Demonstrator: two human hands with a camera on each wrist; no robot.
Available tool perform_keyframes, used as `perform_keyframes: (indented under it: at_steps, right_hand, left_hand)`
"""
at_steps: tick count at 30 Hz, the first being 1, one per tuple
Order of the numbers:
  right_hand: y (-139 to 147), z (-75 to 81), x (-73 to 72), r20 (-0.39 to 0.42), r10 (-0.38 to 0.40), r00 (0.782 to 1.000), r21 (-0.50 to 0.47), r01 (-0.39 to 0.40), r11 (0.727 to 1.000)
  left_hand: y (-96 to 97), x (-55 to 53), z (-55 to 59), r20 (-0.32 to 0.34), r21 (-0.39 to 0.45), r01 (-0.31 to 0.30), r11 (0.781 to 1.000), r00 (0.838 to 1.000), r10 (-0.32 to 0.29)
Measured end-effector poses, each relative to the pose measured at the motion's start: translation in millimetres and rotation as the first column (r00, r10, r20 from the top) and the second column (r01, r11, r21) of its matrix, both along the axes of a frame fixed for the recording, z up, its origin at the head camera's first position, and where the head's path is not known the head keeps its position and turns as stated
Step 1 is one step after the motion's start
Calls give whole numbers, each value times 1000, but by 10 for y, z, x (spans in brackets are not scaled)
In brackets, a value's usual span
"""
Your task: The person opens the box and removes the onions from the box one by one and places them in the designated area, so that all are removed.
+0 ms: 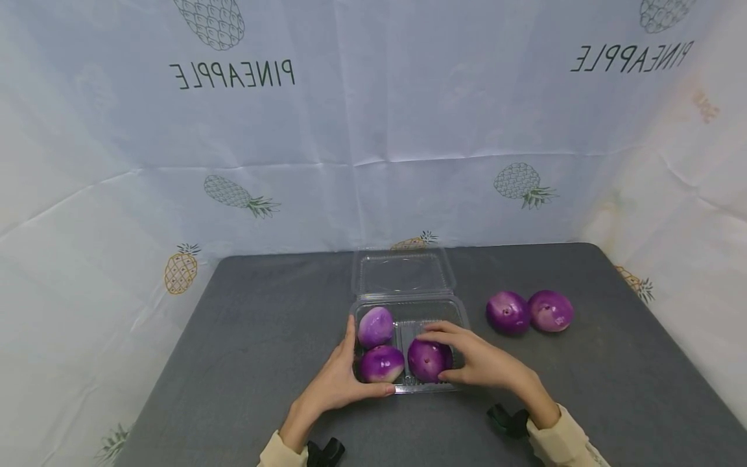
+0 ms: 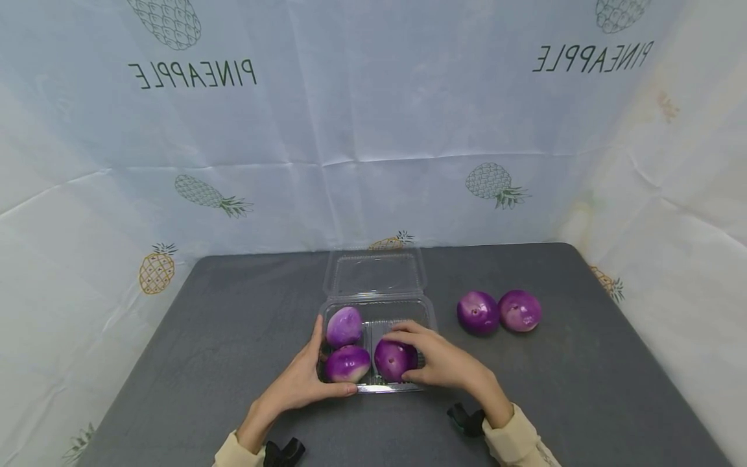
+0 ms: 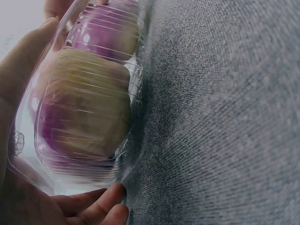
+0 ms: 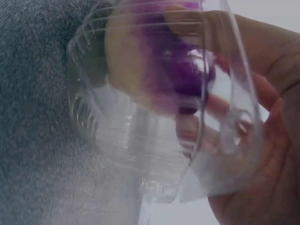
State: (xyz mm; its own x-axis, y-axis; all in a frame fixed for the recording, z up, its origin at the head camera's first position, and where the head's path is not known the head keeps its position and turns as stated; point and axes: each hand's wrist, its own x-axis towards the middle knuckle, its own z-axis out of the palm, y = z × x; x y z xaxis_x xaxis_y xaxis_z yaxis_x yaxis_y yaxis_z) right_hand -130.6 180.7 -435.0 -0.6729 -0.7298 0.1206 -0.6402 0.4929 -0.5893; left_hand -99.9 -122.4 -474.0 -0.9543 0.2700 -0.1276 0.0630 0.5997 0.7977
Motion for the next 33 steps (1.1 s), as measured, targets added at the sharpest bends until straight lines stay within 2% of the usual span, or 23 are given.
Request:
perform_keyframes:
  at_steps: [19, 33]
  right_hand:
    - [-113, -99, -48, 31, -63, 998, 58, 61, 996]
    - [-146, -146, -43, -14, -137, 990, 45, 138, 989]
  left_hand:
    - [17, -6, 12, 13, 20, 13, 1000, 1000, -13]
    - [10, -9, 9, 1, 21, 20, 1000, 1000, -20]
